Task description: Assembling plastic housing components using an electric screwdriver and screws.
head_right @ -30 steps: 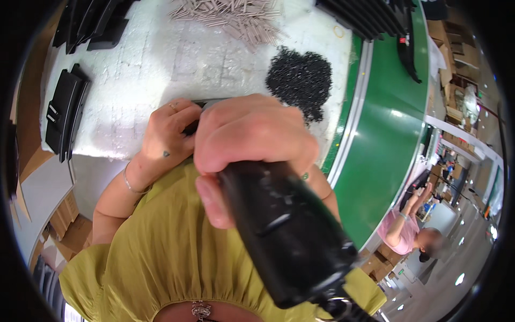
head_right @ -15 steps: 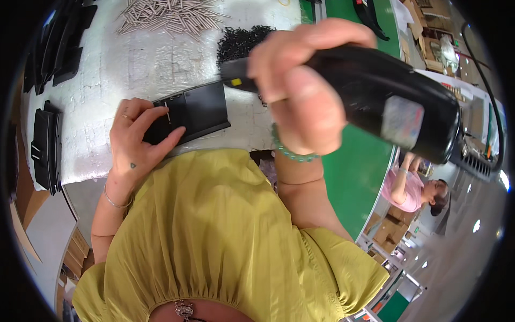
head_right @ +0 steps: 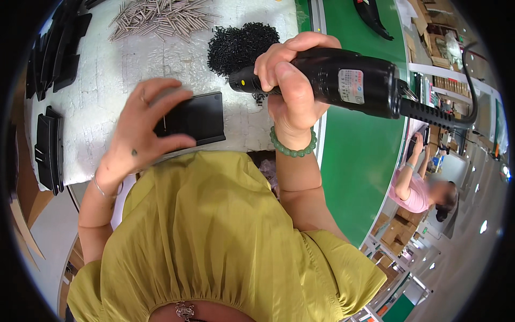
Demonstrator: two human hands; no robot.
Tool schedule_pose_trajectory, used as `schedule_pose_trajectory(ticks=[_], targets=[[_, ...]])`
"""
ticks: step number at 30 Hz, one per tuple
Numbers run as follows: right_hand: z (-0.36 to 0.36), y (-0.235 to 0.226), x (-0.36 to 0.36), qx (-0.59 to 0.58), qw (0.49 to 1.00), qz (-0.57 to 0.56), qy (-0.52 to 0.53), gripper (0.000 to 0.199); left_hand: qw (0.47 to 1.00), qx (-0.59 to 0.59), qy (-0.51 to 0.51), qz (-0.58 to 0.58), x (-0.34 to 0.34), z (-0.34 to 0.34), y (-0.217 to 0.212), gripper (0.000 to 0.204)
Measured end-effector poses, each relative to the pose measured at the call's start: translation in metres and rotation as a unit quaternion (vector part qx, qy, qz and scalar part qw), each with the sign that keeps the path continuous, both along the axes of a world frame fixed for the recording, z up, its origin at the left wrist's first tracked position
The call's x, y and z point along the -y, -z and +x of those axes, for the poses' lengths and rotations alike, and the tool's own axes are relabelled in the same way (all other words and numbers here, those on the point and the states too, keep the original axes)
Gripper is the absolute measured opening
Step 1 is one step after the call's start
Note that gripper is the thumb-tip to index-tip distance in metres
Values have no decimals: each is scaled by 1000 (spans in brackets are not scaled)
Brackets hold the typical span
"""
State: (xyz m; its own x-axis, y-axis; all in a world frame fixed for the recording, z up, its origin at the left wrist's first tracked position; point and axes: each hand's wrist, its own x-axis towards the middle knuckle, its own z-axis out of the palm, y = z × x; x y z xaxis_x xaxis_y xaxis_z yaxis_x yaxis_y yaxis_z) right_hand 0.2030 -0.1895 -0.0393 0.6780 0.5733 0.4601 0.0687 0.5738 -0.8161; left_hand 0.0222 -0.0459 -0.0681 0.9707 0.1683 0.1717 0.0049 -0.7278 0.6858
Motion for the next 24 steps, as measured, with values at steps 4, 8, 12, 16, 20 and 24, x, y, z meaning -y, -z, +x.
schedule_pose_trajectory(ticks=[4, 8, 12, 16, 20, 24], targets=[[1, -4, 3, -1, 1000, 19, -24, 28, 996, 74, 9, 52, -13, 28, 12, 40], [0, 2, 1, 4, 1000, -10, -28, 29, 993, 100, 52, 34, -11, 48, 23, 31], [0, -4, 8, -13, 999, 33, -22, 28, 990, 120, 66, 32, -9, 65, 31, 30], [6, -21, 13, 19, 996, 51, -69, 31, 983, 151, 93, 42, -5, 85, 33, 23], [10, -24, 15, 32, 993, 78, -78, 32, 974, 193, 60, 103, -2, 90, 33, 14], [14, -31, 19, 81, 992, 56, -76, 36, 975, 215, 24, 59, 1, 97, 33, 11]])
